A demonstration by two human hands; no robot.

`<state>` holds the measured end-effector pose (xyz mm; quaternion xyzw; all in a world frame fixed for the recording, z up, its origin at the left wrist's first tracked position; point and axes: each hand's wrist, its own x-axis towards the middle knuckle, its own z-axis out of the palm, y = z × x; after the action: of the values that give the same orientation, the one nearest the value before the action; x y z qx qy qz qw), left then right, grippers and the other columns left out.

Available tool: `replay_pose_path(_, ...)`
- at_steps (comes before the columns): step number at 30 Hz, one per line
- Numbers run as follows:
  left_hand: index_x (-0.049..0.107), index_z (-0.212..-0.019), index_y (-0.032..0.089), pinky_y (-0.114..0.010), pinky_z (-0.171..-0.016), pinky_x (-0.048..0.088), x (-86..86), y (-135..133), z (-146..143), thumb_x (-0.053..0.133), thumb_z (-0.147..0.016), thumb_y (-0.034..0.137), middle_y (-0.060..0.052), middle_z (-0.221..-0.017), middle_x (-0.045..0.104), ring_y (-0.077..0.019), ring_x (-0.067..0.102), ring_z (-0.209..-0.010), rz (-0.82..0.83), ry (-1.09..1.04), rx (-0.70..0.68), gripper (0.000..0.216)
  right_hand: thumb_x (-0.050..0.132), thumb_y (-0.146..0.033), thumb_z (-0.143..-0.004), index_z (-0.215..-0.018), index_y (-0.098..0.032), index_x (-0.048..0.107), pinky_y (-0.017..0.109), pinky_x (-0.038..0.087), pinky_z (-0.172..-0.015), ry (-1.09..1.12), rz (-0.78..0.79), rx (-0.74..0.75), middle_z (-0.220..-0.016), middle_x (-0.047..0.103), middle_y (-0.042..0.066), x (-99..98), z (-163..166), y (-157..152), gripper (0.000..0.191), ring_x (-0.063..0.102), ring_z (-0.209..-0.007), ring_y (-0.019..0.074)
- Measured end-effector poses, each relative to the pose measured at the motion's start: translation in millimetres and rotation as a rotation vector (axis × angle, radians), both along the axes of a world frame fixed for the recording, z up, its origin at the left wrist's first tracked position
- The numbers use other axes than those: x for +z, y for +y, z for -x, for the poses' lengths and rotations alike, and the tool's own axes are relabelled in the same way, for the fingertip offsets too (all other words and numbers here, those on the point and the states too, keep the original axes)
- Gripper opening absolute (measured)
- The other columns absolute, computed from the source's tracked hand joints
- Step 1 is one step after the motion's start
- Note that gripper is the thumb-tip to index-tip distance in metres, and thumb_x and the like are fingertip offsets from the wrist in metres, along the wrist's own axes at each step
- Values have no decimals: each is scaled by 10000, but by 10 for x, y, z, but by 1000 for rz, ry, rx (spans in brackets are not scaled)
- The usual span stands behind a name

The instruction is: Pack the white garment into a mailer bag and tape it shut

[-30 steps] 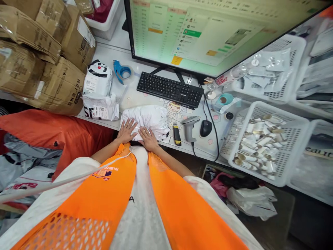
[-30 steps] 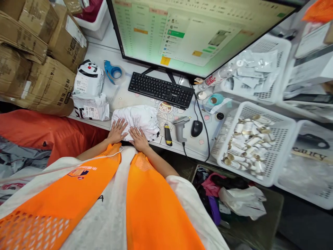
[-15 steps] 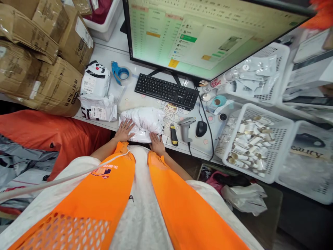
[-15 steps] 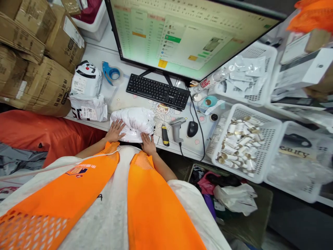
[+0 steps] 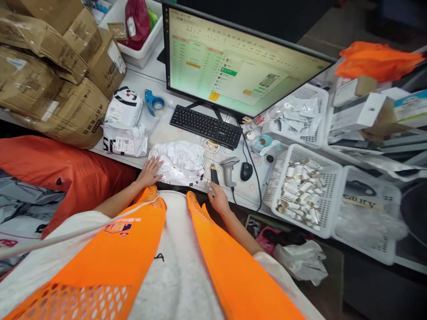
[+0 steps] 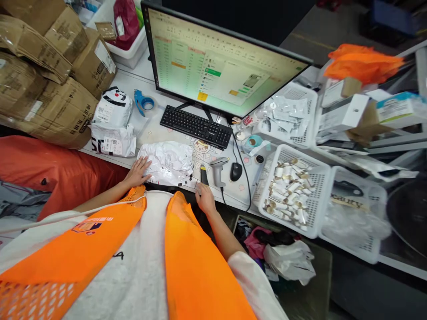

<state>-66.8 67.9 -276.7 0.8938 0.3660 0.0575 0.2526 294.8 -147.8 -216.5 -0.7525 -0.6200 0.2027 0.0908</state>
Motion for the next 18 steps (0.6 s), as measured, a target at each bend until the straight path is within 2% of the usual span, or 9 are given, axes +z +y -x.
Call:
replay_pose_path(3, 348, -1642, 226, -576, -1301, 172, 29, -122, -28, 624, -924, 474, -113, -1741, 213, -357, 143, -1624, -8, 19, -63, 808, 431, -320, -995, -1465, -115, 557, 522, 473, -1154, 1, -56, 9, -1442, 622, 190, 74, -24, 288, 529, 566, -1354, 308)
replay_pose_path(6, 337, -1648, 251, -633, -1293, 136, 31, -209, -86, 717, -848, 436, -106, -1738, 225, -390, 126, -1621, -5, 71, -62, 905, 463, -360, -999, -1504, -118, 517, 511, 416, -1204, 17, -90, 50, -1567, 502, 182, 93, 174, 713, 563, 473, -1438, 316)
replay_pose_path(10, 325, -1650, 287, -685, -1277, 120, 25, -241, -119, 657, -859, 287, -79, -1740, 225, -383, 116, -1624, -5, 106, -18, 859, 478, -313, -992, -1564, -127, 439, 524, 365, -1222, -17, -13, -35, -1642, 378, 186, 126, 450, 1128, 602, 400, -1481, 343)
replay_pose_path(12, 322, -1650, 296, -678, -1281, 114, 47, -231, -119, 608, -864, 221, -65, -1742, 222, -363, 110, -1629, -5, 101, -17, 840, 483, -260, -979, -1558, -134, 442, 493, 387, -1205, -23, 75, -71, -1620, 400, 189, 159, 488, 1212, 594, 441, -1453, 334)
replay_pose_path(15, 322, -1649, 285, -665, -1286, 98, 138, -196, -119, 602, -837, 154, -66, -1745, 216, -353, 88, -1633, 29, 95, -18, 868, 534, -234, -947, -1506, -156, 501, 445, 466, -1129, -22, 154, -39, -1541, 490, 181, 249, 400, 1243, 565, 554, -1348, 316)
replay_pose_path(18, 369, -1628, 263, -651, -1288, 108, 281, -131, -113, 673, -833, 206, -89, -1736, 247, -367, 119, -1625, 107, 60, -33, 853, 677, -291, -882, -1410, -169, 603, 412, 518, -1040, -20, 218, 41, -1396, 623, 167, 406, 210, 1361, 546, 648, -1213, 311)
